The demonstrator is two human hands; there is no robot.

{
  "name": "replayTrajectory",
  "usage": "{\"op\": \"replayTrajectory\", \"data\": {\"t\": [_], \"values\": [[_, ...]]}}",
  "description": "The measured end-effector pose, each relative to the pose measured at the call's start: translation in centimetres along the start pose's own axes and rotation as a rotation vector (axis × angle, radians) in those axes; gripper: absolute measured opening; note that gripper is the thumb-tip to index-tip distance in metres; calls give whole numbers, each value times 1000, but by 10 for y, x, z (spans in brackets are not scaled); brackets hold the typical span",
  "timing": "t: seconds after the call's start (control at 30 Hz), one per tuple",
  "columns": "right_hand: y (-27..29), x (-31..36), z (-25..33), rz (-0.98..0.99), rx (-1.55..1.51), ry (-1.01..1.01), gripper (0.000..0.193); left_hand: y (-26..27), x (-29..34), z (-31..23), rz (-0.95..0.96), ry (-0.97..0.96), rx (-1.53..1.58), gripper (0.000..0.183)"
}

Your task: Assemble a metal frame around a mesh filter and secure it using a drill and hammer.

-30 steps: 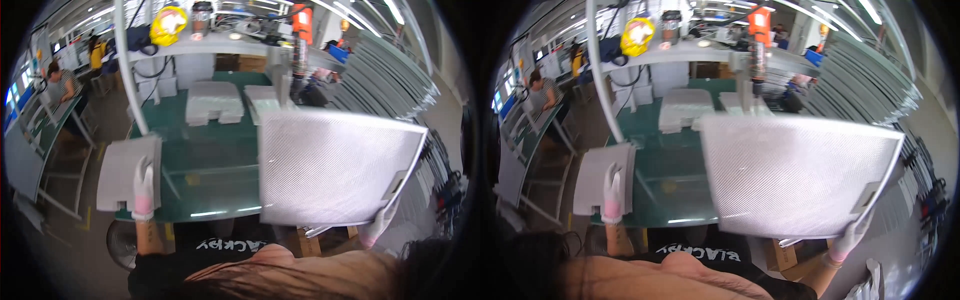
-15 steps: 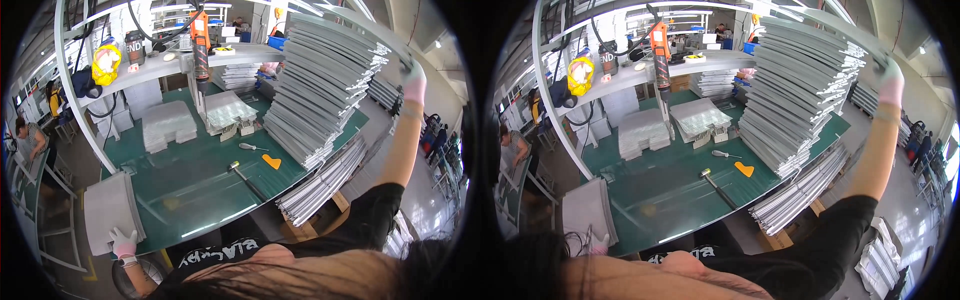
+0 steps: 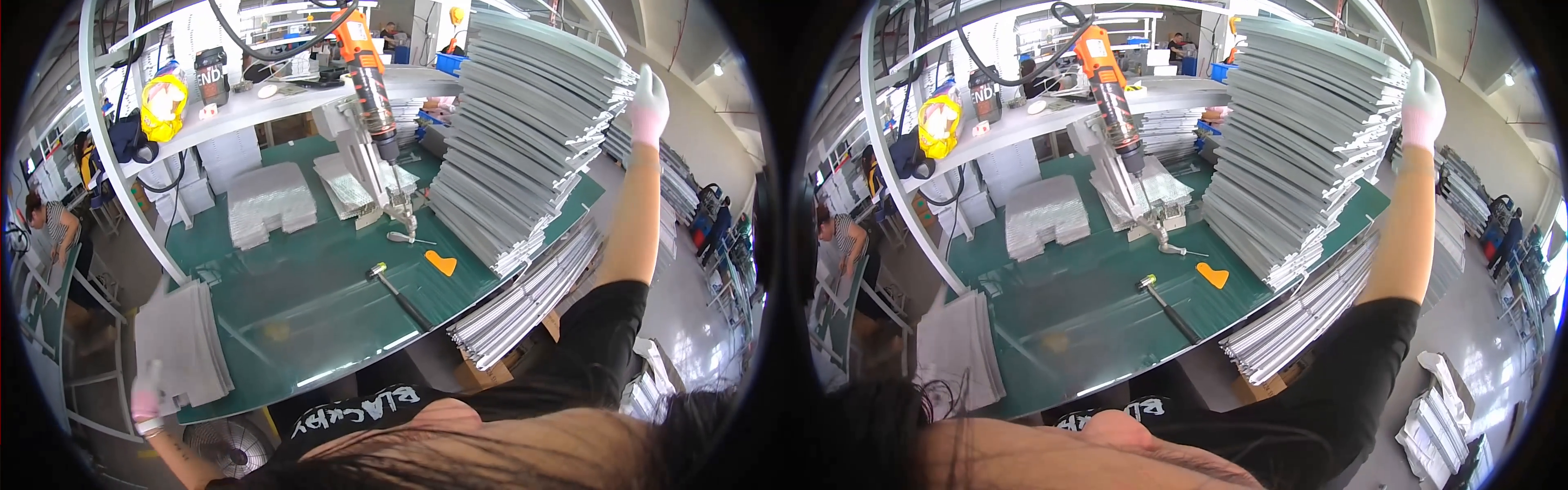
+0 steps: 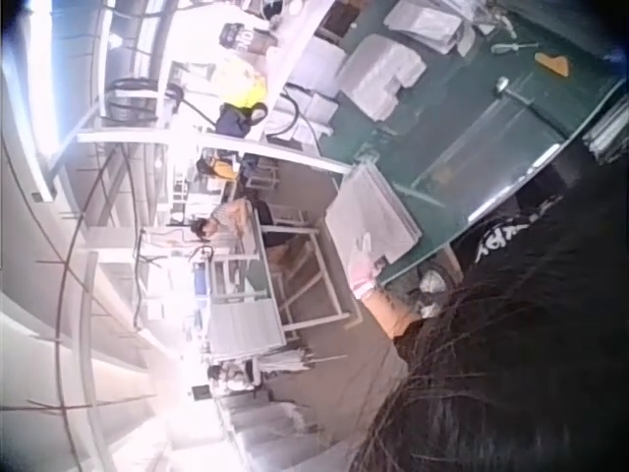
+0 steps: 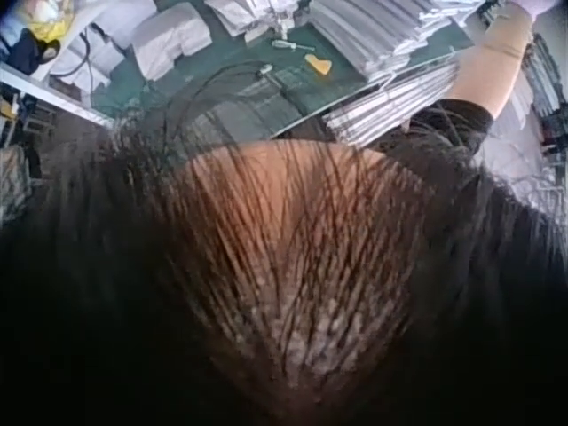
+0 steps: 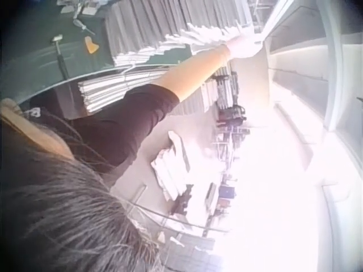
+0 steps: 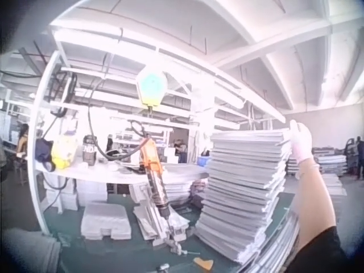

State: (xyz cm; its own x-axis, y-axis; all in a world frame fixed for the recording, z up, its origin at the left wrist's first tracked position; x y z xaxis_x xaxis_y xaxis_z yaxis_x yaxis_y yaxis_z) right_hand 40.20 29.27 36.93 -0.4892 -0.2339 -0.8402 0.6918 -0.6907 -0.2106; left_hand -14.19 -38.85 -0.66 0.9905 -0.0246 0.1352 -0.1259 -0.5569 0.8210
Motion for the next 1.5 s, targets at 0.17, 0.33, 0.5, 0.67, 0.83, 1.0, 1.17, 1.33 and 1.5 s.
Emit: {"op": "replayTrajectory", "data": {"t": [0.17, 0.33, 0.5, 0.67, 0.83, 1.0, 1.17, 1.33, 1.5], "values": [[14, 184, -11, 115, -241, 231, 26, 79, 26, 126, -431, -52, 615, 64], [67, 414, -19, 841, -319, -154, 21, -67, 115, -75, -204, -801, 56, 71], [41, 635, 39, 1381, -633, -41, 48, -233, 157, -121, 295, -856, -100, 68], [-4, 686, 55, 1668, -266, 567, 63, -243, 114, -150, 287, -869, -151, 68], [-110, 672, 103, 1640, -350, 487, 51, -210, -51, -209, -186, -901, 183, 60], [-280, 683, 100, 967, -339, 166, 58, -264, -231, -306, -476, -867, 62, 78], [-301, 701, 158, 1460, 53, -21, 69, -283, -274, -301, -264, -430, 67, 82], [-301, 686, 173, 1488, 268, 255, 62, -267, -239, -327, -290, -429, -230, 78], [-307, 677, 180, 1516, 311, 264, 56, -262, -248, -332, -309, -506, -215, 74]]}}
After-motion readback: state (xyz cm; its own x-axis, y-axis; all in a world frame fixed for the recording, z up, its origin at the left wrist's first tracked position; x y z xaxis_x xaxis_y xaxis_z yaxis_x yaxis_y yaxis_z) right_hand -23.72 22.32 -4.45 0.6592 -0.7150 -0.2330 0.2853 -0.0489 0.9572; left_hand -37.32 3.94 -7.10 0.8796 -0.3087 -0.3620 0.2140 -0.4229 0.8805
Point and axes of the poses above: each hand's wrist, its own x-axis away from the middle knuckle, its own y-axis out of the back of the hand, z = x × y, the point moved 3 cm from there along -x, towards the middle knuckle, and after that the axes turned 15 degrees about -z, right-handed, at the moved point
